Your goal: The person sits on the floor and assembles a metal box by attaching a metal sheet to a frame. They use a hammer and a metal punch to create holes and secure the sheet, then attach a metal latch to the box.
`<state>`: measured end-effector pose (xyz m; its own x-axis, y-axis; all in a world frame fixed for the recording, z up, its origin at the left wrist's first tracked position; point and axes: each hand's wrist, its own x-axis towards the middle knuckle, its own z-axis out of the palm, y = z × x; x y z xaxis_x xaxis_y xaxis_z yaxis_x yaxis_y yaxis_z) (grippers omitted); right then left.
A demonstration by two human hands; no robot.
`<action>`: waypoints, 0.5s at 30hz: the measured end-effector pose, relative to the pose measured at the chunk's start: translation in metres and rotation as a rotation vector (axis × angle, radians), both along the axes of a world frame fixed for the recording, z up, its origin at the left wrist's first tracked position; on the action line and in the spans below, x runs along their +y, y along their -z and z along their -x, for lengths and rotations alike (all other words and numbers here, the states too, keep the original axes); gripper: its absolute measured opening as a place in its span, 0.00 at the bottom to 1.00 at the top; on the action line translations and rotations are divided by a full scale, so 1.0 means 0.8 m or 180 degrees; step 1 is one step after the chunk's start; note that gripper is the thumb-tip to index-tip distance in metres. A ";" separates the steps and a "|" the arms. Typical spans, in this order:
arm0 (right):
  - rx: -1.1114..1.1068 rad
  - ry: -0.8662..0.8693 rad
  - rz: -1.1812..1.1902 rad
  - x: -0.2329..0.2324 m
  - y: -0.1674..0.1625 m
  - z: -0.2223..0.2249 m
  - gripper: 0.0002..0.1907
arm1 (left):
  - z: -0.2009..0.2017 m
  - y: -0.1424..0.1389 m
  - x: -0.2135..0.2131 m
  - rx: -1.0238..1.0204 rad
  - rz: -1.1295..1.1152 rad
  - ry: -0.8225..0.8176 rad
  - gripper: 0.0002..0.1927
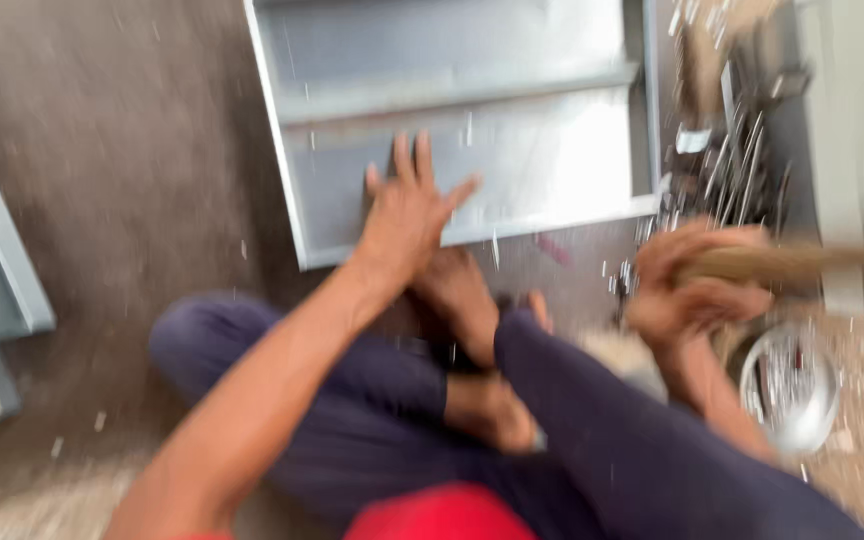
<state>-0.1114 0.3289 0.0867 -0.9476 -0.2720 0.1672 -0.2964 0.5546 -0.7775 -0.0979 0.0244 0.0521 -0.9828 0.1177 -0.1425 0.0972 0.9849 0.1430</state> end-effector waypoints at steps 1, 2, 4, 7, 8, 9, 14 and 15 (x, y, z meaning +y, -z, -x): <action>-0.0213 -0.0257 -0.0121 -0.006 0.010 0.001 0.25 | -0.001 -0.001 0.002 0.0054 -0.0083 -0.0079 0.39; -0.0598 -0.0416 -0.0358 -0.002 0.014 -0.012 0.24 | -0.004 -0.003 0.002 -0.0043 -0.0105 -0.0059 0.38; -0.1200 -0.0438 -0.0808 -0.005 0.037 -0.016 0.24 | -0.005 -0.009 0.001 0.0071 -0.0058 -0.0048 0.36; -0.1341 -0.0196 -0.1005 0.043 0.065 -0.054 0.23 | -0.009 -0.021 -0.004 -0.0175 0.0068 0.0114 0.48; -0.1224 -0.0102 -0.0950 0.067 0.077 -0.066 0.22 | -0.009 -0.027 -0.007 0.0166 0.0034 0.0163 0.45; -0.1089 -0.0120 -0.0894 0.106 0.077 -0.082 0.22 | -0.011 -0.033 -0.008 0.0433 -0.0169 0.0140 0.42; -0.0719 -0.0164 -0.2179 0.193 0.126 -0.059 0.18 | 0.021 -0.102 -0.030 -0.0342 -0.0264 0.0342 0.16; -0.0789 -0.0055 -0.2143 0.187 0.133 -0.044 0.18 | 0.037 -0.125 -0.043 -0.0161 -0.0218 0.0558 0.17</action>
